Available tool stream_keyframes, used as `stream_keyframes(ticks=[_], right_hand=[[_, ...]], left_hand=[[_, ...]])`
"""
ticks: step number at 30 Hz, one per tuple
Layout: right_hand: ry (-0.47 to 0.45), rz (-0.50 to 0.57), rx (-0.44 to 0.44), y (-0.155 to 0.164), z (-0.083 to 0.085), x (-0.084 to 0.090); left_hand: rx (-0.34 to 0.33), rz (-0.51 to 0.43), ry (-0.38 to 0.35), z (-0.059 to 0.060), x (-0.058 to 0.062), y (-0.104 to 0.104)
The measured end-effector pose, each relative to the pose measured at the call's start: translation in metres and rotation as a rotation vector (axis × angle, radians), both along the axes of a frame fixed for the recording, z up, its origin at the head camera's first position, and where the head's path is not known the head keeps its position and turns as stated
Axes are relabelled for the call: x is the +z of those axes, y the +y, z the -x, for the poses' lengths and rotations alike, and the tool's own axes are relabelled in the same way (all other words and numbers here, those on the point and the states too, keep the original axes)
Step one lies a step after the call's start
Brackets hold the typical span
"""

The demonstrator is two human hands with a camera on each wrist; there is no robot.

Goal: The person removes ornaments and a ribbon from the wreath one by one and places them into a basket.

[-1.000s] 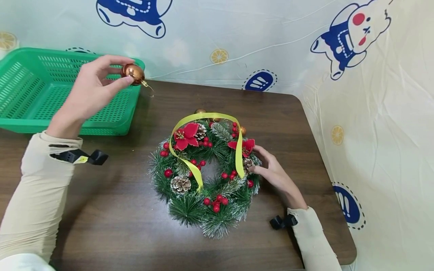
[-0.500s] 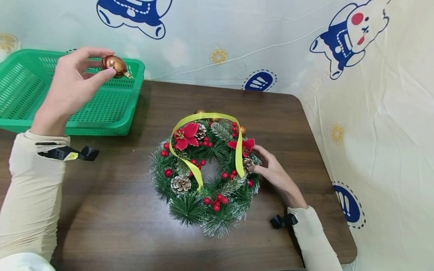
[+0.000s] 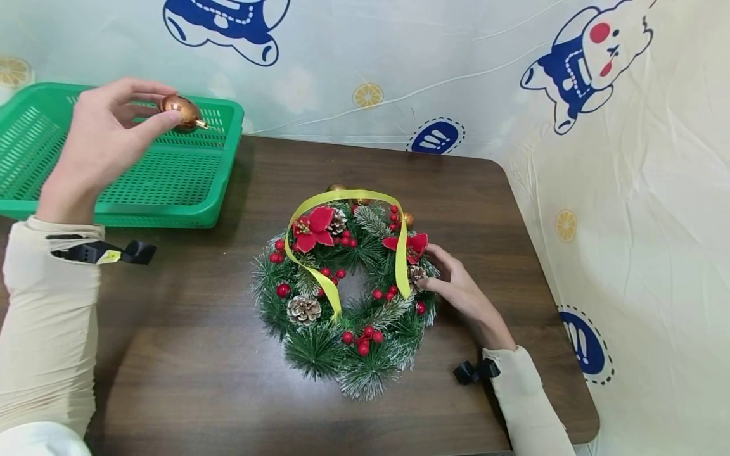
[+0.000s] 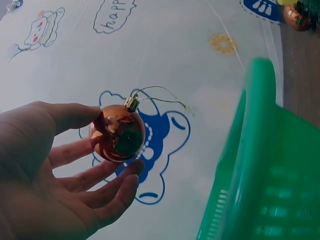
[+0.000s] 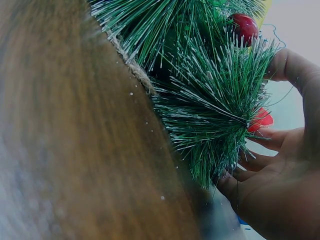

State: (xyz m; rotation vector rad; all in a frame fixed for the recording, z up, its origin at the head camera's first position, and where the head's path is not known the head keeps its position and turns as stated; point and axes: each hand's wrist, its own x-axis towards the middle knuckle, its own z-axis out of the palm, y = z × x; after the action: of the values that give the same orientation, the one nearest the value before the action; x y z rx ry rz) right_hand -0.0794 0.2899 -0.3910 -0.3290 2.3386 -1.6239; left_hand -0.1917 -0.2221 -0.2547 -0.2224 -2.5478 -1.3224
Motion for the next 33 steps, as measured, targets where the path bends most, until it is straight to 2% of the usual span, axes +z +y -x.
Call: stream_keyframes(ticks=[5, 11, 14, 18, 23, 27, 33], right_hand=[[0.0, 0.004, 0.003, 0.001, 0.0, -0.001], [0.009, -0.01, 0.008, 0.002, 0.0, -0.001], [0.015, -0.026, 0.007, 0.003, 0.0, -0.001], [0.024, -0.028, 0.01, 0.004, 0.001, -0.001], [0.024, -0.021, 0.012, 0.003, 0.001, -0.001], [0.019, -0.012, 0.01, 0.002, 0.001, -0.001], [0.013, -0.02, 0.003, 0.002, 0.001, -0.001]], left_hand=[[0.034, -0.003, -0.03, 0.005, -0.005, -0.009], [0.049, 0.111, -0.108, 0.012, -0.014, -0.02], [0.014, 0.201, -0.163, 0.014, -0.016, -0.024], [-0.082, 0.317, -0.223, 0.017, -0.019, -0.027], [-0.177, 0.393, -0.27, 0.02, -0.022, -0.028], [-0.191, 0.399, -0.29, 0.021, -0.023, -0.028], [-0.197, 0.4, -0.271, 0.02, -0.021, -0.026]])
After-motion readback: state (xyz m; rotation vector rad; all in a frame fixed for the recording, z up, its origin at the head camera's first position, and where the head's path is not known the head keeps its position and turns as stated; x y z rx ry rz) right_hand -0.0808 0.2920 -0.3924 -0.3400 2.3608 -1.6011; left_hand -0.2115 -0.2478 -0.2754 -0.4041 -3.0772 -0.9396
